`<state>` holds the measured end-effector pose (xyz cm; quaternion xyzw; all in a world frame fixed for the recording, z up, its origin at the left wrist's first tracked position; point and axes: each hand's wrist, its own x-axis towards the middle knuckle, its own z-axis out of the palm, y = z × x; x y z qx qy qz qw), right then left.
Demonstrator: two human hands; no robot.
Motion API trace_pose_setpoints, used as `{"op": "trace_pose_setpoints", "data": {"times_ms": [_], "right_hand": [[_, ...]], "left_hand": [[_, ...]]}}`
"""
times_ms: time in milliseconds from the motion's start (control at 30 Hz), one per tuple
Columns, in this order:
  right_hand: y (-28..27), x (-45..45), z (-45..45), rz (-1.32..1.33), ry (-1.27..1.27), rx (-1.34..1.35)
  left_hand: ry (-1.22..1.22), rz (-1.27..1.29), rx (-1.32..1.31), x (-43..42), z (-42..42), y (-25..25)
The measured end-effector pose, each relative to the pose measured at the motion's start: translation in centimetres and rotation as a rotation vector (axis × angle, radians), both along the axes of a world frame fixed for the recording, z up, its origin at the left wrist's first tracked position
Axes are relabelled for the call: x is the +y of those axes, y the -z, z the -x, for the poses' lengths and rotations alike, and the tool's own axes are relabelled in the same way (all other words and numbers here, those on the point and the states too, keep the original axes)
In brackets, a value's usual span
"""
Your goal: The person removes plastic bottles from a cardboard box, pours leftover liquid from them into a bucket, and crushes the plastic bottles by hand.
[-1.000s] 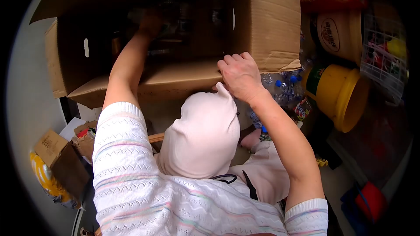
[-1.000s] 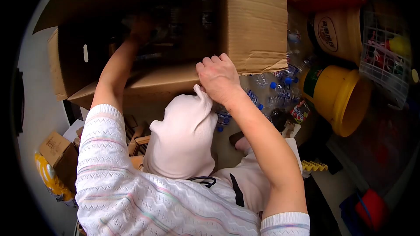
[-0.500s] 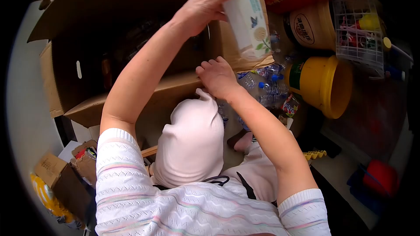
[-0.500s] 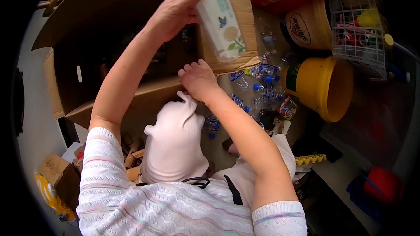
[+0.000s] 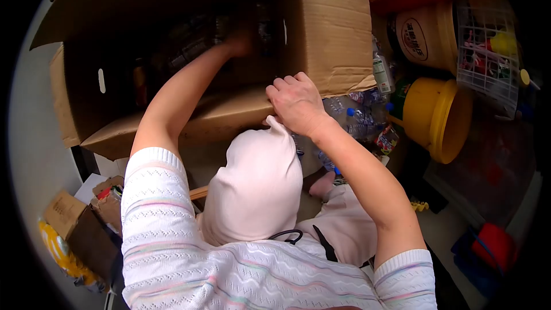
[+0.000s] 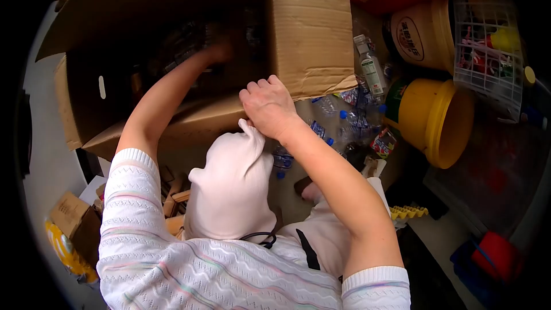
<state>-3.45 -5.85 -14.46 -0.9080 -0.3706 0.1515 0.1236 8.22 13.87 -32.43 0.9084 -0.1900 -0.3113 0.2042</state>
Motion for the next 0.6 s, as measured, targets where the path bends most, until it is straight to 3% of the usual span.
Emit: {"op": "trace_pose_setpoints", "data": {"times_ms": [100, 267, 433, 467, 533, 600], "right_hand": [[-0.1, -0.1, -0.1, 0.000, 0.003, 0.004], [-0.3, -0.2, -0.1, -0.001, -0.001, 0.043], [0.3, -0.2, 0.1, -0.032, 0.013, 0.018], [0.3, -0.2, 0.1, -0.036, 0.020, 0.006], [0.6, -0.2, 0.3, -0.041, 0.023, -0.032], [1.0, 0.0, 0.3, -0.047, 0.033, -0.052]], "left_hand": [[0.160, 0.102, 0.158, -2.3, 1.1, 8.0], [0.418, 0.139, 0.087, -4.7, 1.5, 11.6], [0.209, 0.192, 0.034, -3.7, 1.7, 13.7], [0.133, 0.237, 0.052, -3.2, 1.9, 13.0], [-0.006, 0.314, 0.199, -2.6, 1.5, 2.8], [-0.182, 0.290, 0.097, -2.5, 2.0, -8.0]]}}
